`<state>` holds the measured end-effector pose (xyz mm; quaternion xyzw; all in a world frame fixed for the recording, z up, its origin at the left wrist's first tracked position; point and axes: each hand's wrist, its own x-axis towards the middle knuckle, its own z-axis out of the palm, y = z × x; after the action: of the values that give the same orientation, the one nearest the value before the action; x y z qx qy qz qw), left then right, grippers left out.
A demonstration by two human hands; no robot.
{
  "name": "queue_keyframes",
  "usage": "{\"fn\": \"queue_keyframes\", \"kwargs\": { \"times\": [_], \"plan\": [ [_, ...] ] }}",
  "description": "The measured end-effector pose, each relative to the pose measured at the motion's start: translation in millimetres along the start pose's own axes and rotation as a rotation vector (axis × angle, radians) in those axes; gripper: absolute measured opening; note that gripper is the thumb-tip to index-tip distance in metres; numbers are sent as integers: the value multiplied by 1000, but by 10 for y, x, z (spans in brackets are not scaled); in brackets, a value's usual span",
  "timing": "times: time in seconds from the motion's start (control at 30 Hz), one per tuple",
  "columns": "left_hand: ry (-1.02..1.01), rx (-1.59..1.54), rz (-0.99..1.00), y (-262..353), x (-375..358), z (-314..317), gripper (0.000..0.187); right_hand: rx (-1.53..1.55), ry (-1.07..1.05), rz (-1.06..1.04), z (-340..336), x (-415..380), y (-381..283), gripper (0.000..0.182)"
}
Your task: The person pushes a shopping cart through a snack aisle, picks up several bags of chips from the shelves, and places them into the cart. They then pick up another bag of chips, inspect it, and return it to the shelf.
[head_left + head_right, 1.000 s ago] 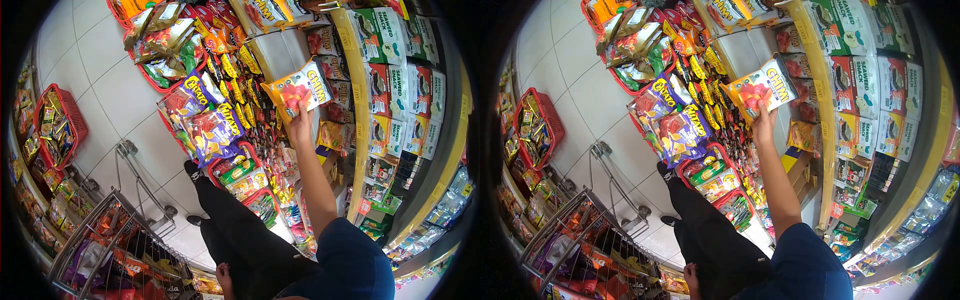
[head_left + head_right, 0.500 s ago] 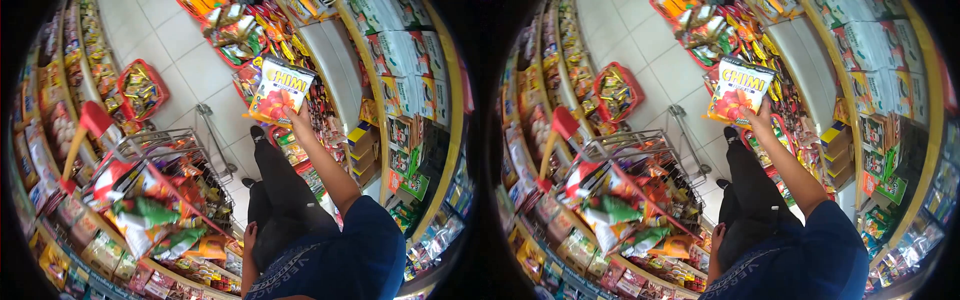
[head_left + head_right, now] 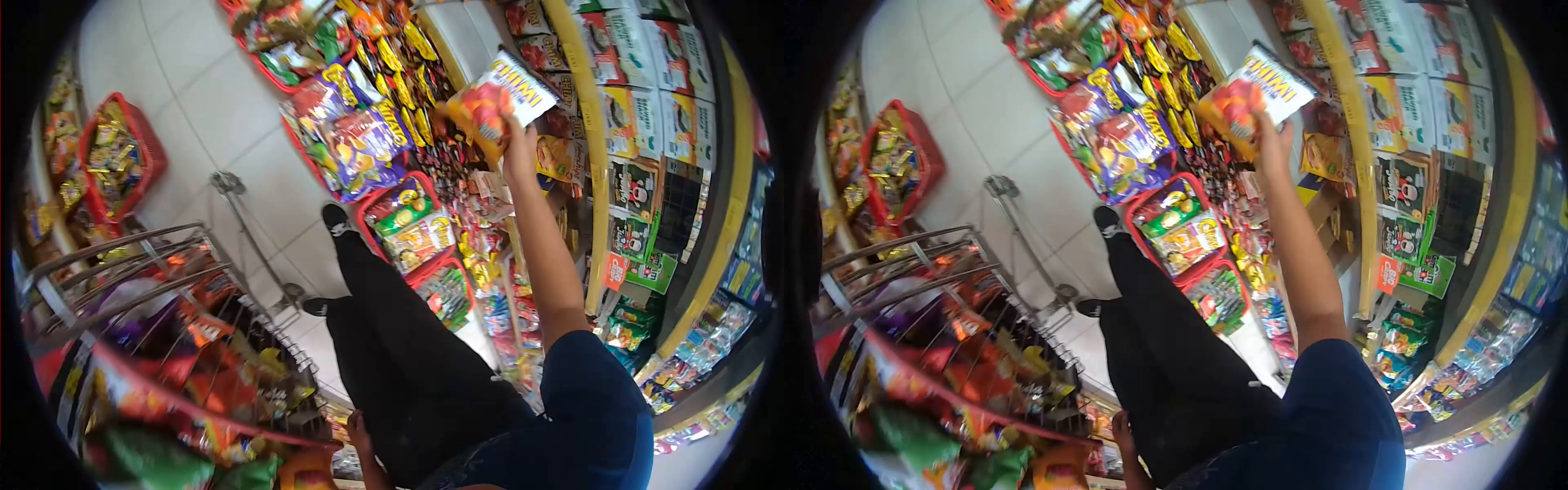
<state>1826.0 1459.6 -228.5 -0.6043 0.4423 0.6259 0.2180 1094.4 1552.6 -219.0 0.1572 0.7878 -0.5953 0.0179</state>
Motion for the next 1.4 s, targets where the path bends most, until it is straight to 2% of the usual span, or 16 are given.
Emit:
{"fn": "queue_keyframes", "kwargs": {
  "times": [0.1,0.17,0.23,0.37,0.43,0.5,0.57,0.63,0.7,0.9,1.0,1.07,1.1,1.17,1.3,1.4],
  "plan": [
    [44,-135,-170,80,-31,62,20,176,-32,-5,-103,533,188,56],
    [-19,20,-55,-69,53,-18,20,102,143,-242,-47,849,244,48],
    [69,-156,-281,215,34,69,20,150,159,-286,-34,1242,324,53],
    [140,-139,-380,431,56,185,21,-149,278,-263,-55,2121,528,55],
    [178,-165,-431,468,63,234,20,-339,451,-421,112,2309,492,56],
    [112,-330,-594,416,40,223,25,-297,407,-407,30,2891,666,61],
    [102,-289,-567,492,32,219,25,-584,559,-273,116,3252,696,62],
    [94,-245,-517,579,34,262,24,-645,560,-469,180,3504,693,68],
    [90,-227,-491,676,42,306,24,-751,601,-263,457,3298,351,76],
    [72,-221,-452,849,-74,362,23,-495,870,-325,596,3366,309,65],
    [153,-185,-514,632,-53,360,23,-620,648,-321,416,3616,418,60],
    [3,165,-117,414,-71,288,28,-572,661,-282,446,3599,365,61],
    [7,167,-119,379,-51,246,28,-527,674,-245,462,3571,344,63],
    [-10,-74,-568,337,-3,197,50,-508,685,-251,453,3610,356,66],
    [85,-115,-491,515,7,278,47,-474,634,-61,353,3870,427,75],
    [94,-124,-464,539,-8,323,45,-361,632,-114,367,3748,435,72]
  ]
}}
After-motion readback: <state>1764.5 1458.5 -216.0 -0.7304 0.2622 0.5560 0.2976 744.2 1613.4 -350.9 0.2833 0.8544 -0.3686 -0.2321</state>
